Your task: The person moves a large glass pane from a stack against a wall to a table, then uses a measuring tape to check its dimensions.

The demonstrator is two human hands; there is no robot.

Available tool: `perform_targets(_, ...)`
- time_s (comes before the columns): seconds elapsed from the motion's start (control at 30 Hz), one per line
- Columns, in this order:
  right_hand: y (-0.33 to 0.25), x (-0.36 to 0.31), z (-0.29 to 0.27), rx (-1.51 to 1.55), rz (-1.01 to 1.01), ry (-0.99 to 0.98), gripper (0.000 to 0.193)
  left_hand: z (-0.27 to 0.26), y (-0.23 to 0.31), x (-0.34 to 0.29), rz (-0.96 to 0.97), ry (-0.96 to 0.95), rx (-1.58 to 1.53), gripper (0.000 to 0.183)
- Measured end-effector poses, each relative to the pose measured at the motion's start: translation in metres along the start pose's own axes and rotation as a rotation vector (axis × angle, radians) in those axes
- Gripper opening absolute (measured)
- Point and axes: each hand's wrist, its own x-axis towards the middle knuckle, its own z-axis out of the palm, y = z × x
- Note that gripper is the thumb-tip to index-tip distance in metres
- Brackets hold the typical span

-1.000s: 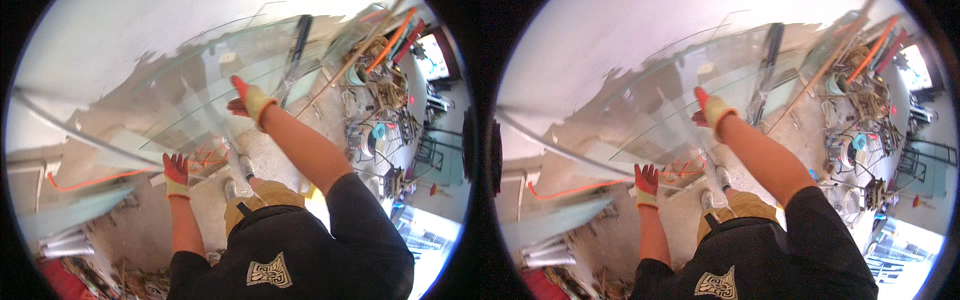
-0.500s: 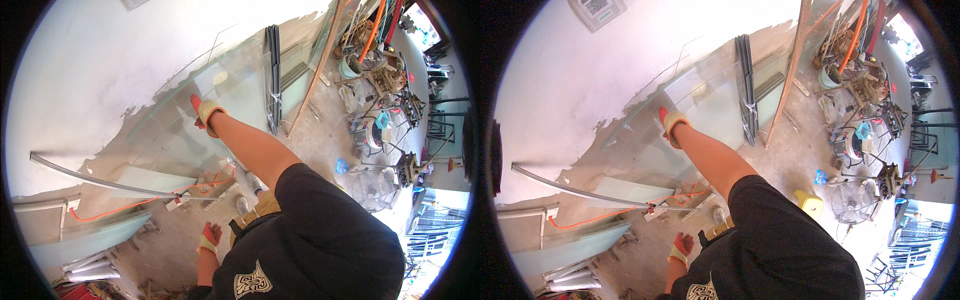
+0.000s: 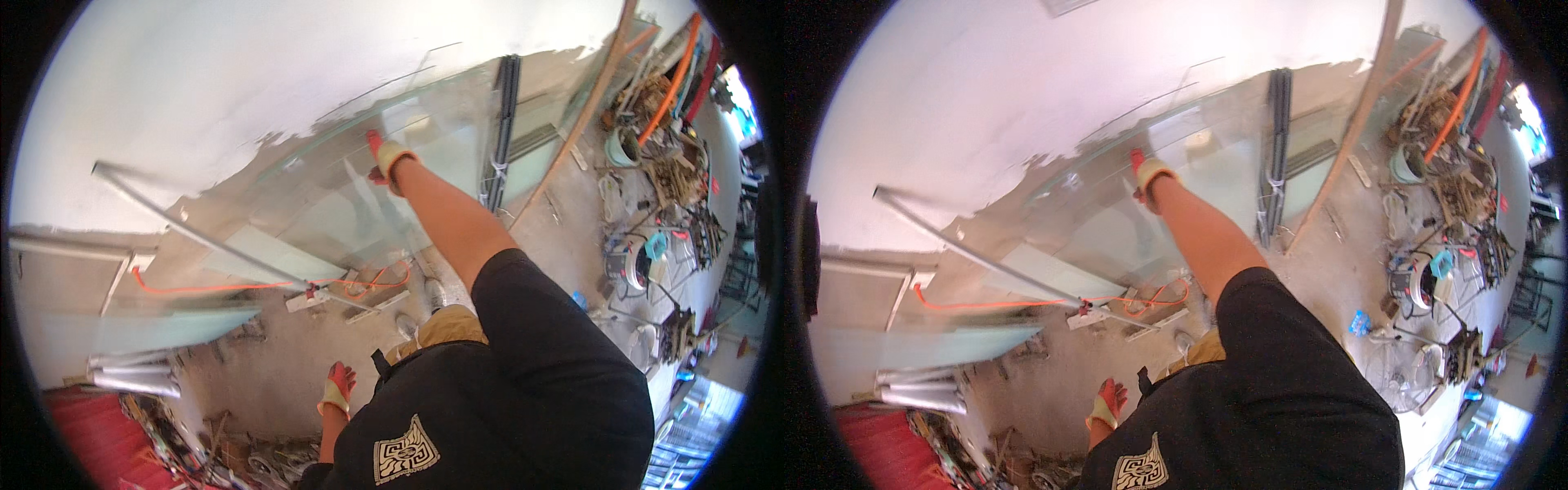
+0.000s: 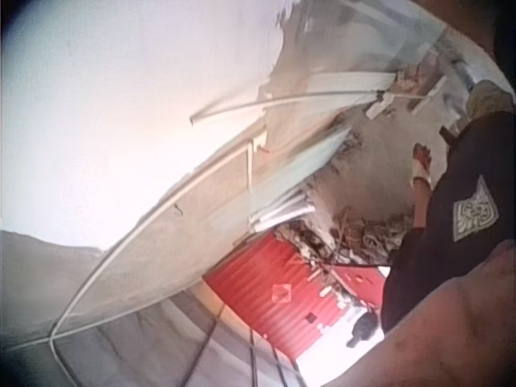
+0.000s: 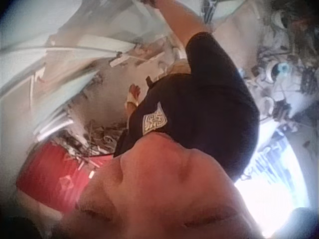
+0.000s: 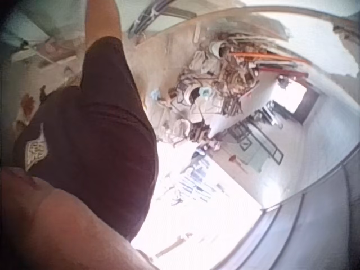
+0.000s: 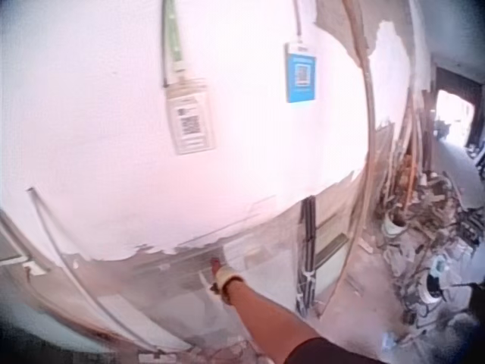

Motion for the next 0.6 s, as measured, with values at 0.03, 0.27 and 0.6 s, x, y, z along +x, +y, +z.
perform_targets(0.03,-0.009,-0.035,0.026,0.013,0.052,0.030,0.081,-0.001,-0.009,-0.010,0.023,0.025,-0.030,0.068)
perform_targets(0.27,0.044,-0.038,-0.013,0.047,-0.158,0.088,0.081,0.007,-0.014,-0.039,0.113,-0.123,0.098,0.074)
perform_targets(0.6,0.402,-0.170,-0.186,-1.326,0.284,0.015,0.078,-0.101,-0.140,-0.028,-0.155,-0.005,0.087,0.050)
